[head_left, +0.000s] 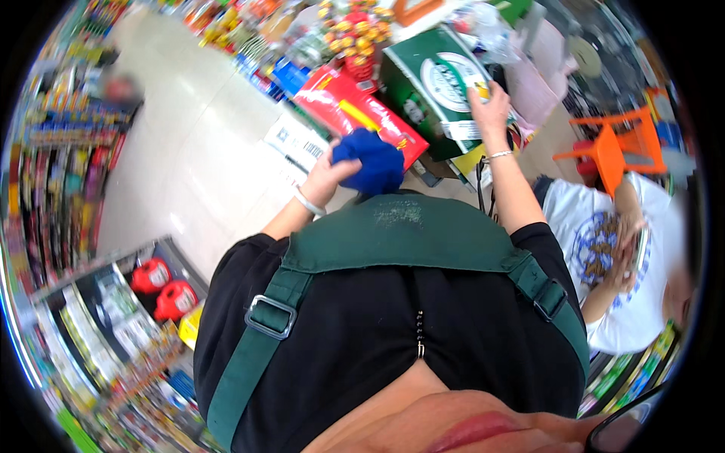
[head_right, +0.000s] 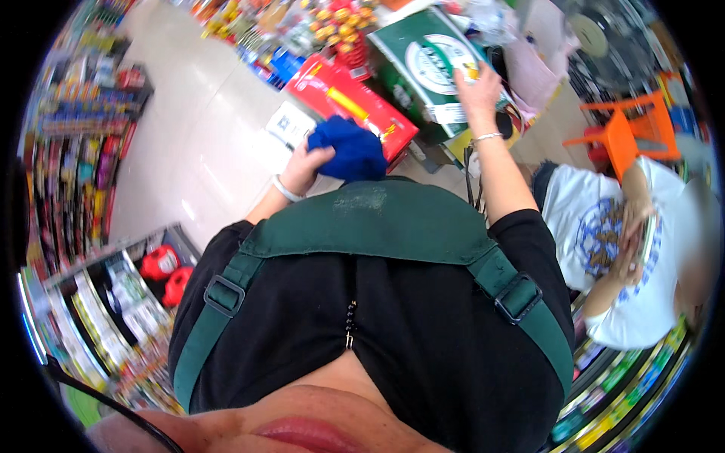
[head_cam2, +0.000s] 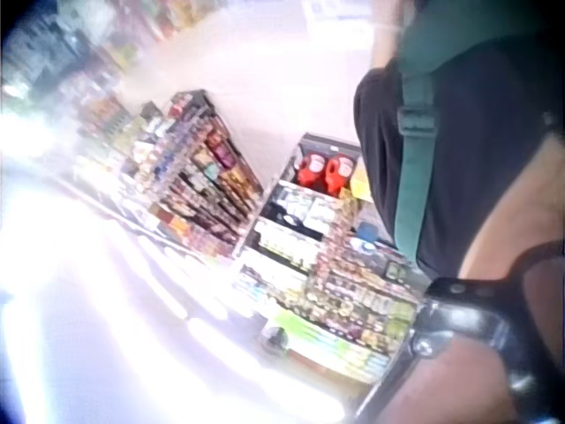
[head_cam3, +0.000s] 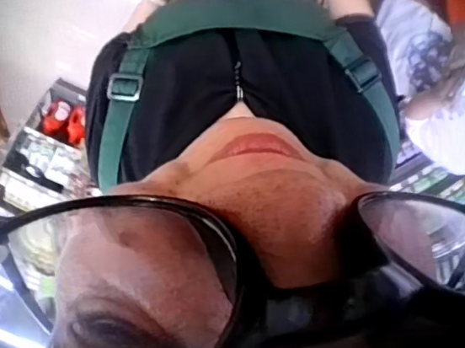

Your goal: The person wipes the shelves in a grocery store aisle using a blue cloth. They clean the shelf edges and surfaces while moving along the aisle, occasionally picking up and rearranging items like plastic cups and boxes to reach the areas behind them.

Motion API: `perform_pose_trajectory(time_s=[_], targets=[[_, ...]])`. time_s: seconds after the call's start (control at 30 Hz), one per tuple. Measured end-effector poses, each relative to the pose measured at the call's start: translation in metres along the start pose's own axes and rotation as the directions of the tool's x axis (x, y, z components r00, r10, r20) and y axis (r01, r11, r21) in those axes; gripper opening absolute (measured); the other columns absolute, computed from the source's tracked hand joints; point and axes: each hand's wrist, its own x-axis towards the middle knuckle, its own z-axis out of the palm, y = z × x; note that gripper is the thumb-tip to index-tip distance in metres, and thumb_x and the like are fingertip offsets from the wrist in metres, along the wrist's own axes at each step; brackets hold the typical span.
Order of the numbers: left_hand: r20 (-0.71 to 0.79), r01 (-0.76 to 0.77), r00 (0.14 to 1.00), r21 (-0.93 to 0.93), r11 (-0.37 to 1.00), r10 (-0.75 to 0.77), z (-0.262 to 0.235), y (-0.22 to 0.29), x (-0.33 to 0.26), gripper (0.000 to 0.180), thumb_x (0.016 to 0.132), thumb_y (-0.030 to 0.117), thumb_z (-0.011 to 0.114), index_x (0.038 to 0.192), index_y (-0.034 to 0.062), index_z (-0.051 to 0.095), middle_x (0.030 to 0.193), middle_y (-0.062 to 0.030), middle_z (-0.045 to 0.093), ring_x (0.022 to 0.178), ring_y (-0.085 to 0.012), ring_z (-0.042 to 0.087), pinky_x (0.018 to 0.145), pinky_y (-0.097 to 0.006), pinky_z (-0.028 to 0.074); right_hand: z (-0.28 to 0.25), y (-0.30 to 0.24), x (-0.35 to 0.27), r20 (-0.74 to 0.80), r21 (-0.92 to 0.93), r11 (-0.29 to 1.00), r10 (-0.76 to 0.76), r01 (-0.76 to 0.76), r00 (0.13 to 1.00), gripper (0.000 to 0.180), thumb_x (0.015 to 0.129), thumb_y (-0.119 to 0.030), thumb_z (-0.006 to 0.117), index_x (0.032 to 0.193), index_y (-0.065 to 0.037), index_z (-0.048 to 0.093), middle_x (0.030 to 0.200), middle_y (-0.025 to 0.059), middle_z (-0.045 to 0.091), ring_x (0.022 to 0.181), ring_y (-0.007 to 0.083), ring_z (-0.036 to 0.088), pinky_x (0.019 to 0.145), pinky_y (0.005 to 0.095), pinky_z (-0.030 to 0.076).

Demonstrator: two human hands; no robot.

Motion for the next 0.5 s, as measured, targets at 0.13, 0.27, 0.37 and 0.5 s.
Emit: perform_pose_trajectory(time_s=[0.13,0.27,0.37,0.5], targets=[[-0.176,-0.175,0.98,-0.523,0.834,0.095,-0.021,0.0,-0.026,0.054,0.074,0.018,0.052,0.123,0.0025,0.033,0.12,-0.0146,0.043,0.11,-0.0284,0.042,0.095,-0.041,0.032,-0.016,-0.018,0.029,0.04,0.102,0.993,-0.062,0.058,0.997,0.051,0.07,-0.038,0.059,0.108,-0.005,0.048,0.101,0.019,0.051,0.097,0.0338,0.045,0.085,0.0418,0.034],[-0.21,-0.392,0.919,-0.561,0.729,0.332,-0.008,-0.004,-0.063,0.06,0.074,0.027,0.052,0.127,0.0093,0.03,0.128,-0.0121,0.036,0.117,-0.0299,0.034,0.099,-0.045,0.023,-0.037,-0.106,0.046,0.131,0.658,0.718,-0.407,0.228,0.904,0.034,0.079,-0.025,0.055,0.106,-0.005,0.05,0.101,0.0106,0.052,0.095,0.021,0.048,0.08,0.0316,0.038],[-0.388,-0.53,0.848,-0.603,0.596,0.361,0.011,-0.016,-0.091,0.064,0.074,0.033,0.051,0.128,0.0103,0.028,0.129,-0.0123,0.034,0.117,-0.0301,0.034,0.099,-0.045,0.022,-0.041,-0.17,0.006,0.439,0.843,0.535,-0.623,-0.056,0.648,0.03,0.085,-0.015,0.047,0.112,-0.002,0.045,0.102,0.0071,0.049,0.095,0.013,0.046,0.084,0.0253,0.036],[-0.476,-0.608,0.794,-0.627,0.487,0.379,0.038,-0.036,-0.134,0.069,0.078,0.056,0.039,0.129,0.0114,0.027,0.131,-0.0119,0.032,0.119,-0.0298,0.031,0.099,-0.045,0.021,-0.012,-0.206,-0.095,0.574,0.817,0.576,-0.816,0.01,0.076,0.039,0.084,-0.023,0.049,0.117,-0.004,0.042,0.099,0.0058,0.05,0.095,0.0126,0.045,0.083,0.026,0.037]])
